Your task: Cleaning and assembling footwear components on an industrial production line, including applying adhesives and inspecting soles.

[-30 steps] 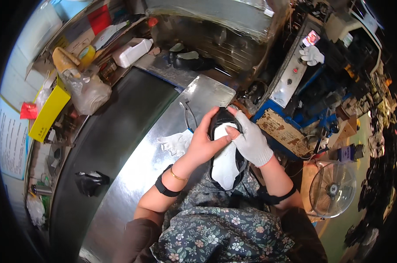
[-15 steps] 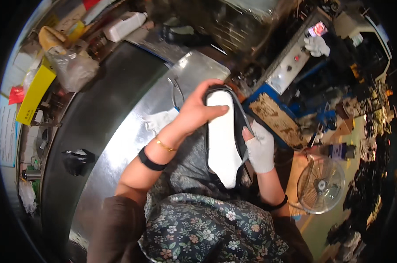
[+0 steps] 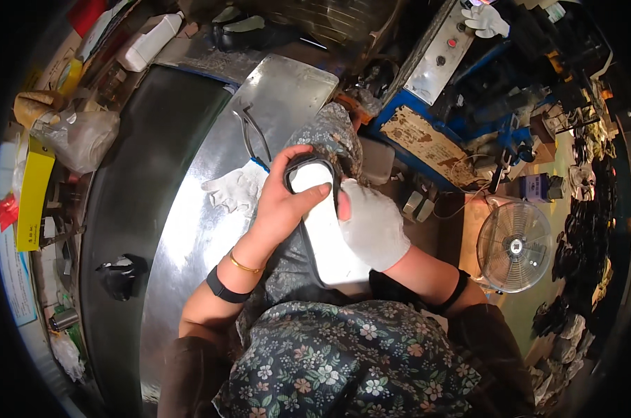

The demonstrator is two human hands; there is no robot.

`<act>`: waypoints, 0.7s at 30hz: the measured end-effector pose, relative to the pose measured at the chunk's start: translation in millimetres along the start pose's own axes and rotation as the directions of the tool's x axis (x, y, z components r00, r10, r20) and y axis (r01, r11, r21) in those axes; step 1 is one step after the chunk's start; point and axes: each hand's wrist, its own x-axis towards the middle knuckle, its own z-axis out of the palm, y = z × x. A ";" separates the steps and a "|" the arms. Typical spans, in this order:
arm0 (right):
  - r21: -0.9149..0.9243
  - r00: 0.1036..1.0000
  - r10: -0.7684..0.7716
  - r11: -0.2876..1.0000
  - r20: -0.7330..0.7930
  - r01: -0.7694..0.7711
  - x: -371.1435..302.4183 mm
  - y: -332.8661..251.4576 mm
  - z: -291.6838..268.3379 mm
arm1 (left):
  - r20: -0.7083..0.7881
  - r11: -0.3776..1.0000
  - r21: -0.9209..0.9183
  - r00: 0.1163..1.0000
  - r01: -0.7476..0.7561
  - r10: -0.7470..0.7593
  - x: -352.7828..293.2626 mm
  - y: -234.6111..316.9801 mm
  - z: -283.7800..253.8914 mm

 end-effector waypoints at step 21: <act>0.784 0.982 -0.101 0.618 0.161 -0.065 -45.7 34.9 23.3 | 0.091 0.992 -0.119 0.995 0.045 -0.035 -1.5 14.4 -10.8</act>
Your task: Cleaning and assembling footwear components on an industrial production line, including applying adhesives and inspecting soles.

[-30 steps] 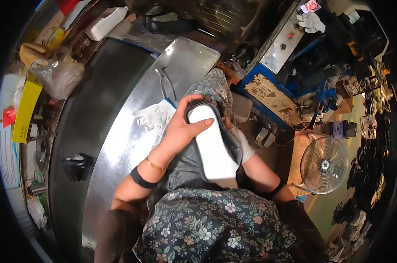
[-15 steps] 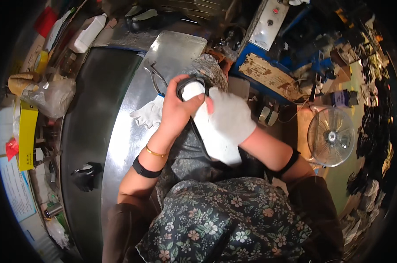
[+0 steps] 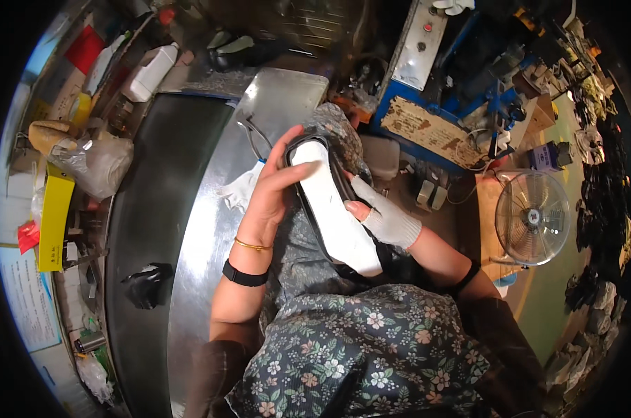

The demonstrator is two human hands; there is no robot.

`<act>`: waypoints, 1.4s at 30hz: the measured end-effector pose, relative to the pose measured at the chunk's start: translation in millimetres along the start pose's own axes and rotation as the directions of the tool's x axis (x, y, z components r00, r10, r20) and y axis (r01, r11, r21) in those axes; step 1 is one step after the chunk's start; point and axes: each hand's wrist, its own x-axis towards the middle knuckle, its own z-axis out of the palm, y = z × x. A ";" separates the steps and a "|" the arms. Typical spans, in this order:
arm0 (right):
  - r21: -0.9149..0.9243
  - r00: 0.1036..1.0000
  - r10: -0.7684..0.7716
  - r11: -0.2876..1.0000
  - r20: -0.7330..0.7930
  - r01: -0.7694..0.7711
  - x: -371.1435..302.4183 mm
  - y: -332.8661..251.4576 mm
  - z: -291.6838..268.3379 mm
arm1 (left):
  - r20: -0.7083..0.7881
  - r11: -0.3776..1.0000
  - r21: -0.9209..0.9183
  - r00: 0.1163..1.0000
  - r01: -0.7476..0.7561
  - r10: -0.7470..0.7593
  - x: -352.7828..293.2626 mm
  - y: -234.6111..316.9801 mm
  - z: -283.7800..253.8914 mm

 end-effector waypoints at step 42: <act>0.006 0.981 0.152 0.988 -0.118 -0.152 28.0 -14.5 4.8 | 0.072 0.938 -0.222 0.964 0.265 -0.256 19.7 29.6 -0.8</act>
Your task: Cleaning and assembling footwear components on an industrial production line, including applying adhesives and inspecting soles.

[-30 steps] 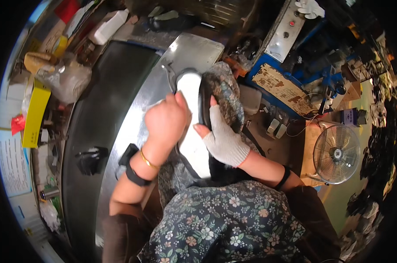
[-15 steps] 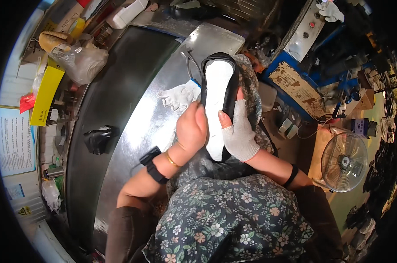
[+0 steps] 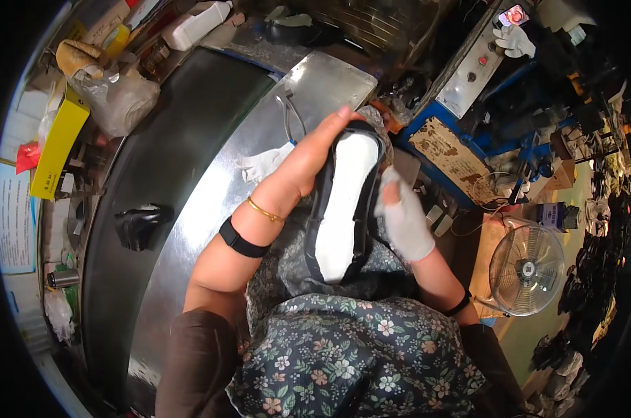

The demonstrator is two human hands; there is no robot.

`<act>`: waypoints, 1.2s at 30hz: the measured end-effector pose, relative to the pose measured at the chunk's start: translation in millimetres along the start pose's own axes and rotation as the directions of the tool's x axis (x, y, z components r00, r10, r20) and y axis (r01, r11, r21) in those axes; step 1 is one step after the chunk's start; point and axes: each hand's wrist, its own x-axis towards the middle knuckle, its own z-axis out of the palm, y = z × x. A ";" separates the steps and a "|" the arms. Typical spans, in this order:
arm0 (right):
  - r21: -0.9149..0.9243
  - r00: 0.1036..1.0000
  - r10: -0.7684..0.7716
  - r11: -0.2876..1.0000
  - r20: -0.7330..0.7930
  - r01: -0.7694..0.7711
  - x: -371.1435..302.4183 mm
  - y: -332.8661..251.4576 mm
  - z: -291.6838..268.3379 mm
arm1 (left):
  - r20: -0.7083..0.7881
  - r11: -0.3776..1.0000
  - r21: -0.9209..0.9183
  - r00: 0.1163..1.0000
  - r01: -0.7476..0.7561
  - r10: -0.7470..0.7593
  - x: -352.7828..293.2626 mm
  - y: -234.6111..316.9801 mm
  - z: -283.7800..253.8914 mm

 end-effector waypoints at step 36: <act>0.530 0.953 -0.222 0.844 0.205 0.083 48.5 -24.4 -38.4 | 0.376 0.762 0.437 0.867 -0.477 0.327 16.2 -14.6 4.8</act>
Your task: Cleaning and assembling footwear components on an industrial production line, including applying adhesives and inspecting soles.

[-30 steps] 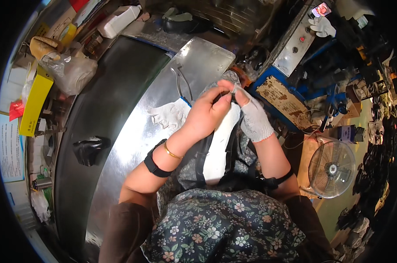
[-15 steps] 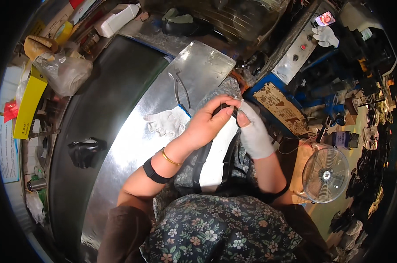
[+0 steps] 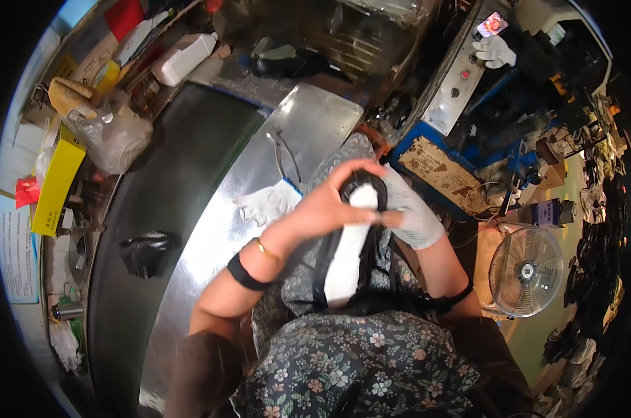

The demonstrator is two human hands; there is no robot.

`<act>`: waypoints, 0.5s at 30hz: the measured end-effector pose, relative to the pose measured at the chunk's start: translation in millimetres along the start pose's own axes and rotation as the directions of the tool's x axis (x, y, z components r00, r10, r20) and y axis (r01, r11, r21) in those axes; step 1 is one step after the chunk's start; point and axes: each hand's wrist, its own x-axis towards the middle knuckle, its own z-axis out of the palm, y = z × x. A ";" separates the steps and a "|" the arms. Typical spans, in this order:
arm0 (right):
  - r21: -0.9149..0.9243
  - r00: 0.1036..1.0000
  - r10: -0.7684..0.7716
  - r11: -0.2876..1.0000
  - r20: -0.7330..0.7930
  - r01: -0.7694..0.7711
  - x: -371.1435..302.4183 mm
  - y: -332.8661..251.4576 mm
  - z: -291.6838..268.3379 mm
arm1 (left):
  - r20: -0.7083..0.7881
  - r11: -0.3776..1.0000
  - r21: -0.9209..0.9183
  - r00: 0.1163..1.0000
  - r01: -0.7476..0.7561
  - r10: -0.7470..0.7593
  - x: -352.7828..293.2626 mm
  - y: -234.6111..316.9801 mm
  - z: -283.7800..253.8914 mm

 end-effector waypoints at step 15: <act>0.752 0.767 0.509 0.657 -0.390 -0.053 -253.1 26.9 -44.4 | -0.196 0.993 0.009 0.974 0.119 -0.115 -71.6 -9.5 -18.4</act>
